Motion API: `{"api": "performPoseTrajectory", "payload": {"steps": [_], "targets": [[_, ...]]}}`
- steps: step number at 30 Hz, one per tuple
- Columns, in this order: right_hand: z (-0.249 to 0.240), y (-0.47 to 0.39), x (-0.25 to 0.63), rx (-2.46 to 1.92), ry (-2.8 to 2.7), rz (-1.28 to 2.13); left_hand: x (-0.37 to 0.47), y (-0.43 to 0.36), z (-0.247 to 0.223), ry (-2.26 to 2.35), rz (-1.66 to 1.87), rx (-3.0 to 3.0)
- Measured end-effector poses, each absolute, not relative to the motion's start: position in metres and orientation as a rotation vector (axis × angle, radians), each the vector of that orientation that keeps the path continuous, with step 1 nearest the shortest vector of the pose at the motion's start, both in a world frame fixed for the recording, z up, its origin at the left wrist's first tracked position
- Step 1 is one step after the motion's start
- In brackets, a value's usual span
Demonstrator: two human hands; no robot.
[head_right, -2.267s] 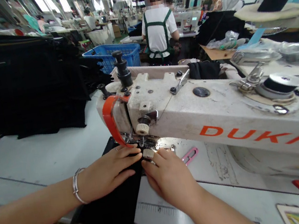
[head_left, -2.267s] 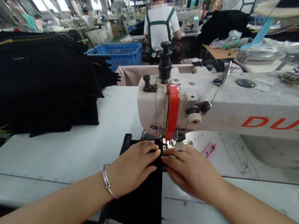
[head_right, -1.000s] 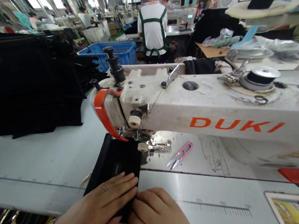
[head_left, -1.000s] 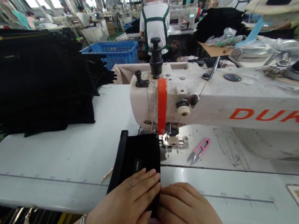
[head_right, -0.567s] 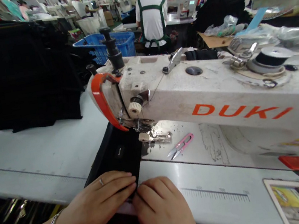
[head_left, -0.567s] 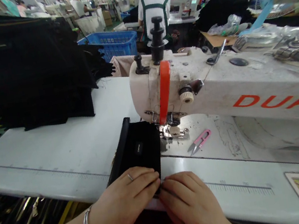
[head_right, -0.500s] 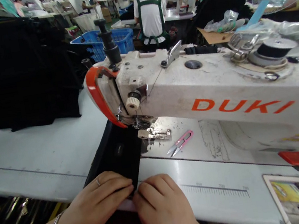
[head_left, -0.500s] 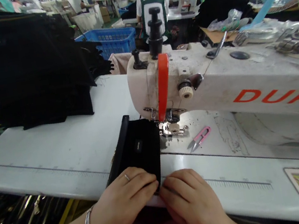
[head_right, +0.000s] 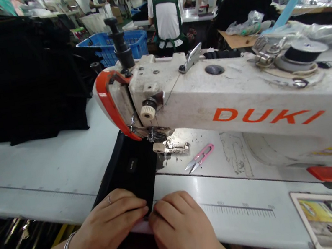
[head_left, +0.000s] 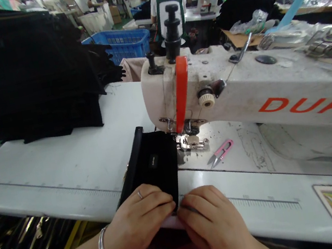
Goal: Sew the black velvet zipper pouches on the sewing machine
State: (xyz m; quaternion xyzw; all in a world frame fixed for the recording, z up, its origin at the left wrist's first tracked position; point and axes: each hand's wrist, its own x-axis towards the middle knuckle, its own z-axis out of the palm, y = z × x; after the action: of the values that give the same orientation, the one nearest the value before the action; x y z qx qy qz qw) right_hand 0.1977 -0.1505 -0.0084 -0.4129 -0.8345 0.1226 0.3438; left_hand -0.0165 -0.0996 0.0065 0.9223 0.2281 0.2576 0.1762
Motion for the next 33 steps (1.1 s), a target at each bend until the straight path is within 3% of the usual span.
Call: {"api": "performPoseTrajectory", "payload": {"steps": [7,33], "targets": [[-0.011,-0.143,0.199,-1.017,-2.225,0.178,-0.016,-0.090,0.008,0.642,0.730,2.629],[0.007,-0.071,0.218,-1.226,-2.434,0.313,0.000,0.006,-0.009,0.456,0.670,2.954]]}}
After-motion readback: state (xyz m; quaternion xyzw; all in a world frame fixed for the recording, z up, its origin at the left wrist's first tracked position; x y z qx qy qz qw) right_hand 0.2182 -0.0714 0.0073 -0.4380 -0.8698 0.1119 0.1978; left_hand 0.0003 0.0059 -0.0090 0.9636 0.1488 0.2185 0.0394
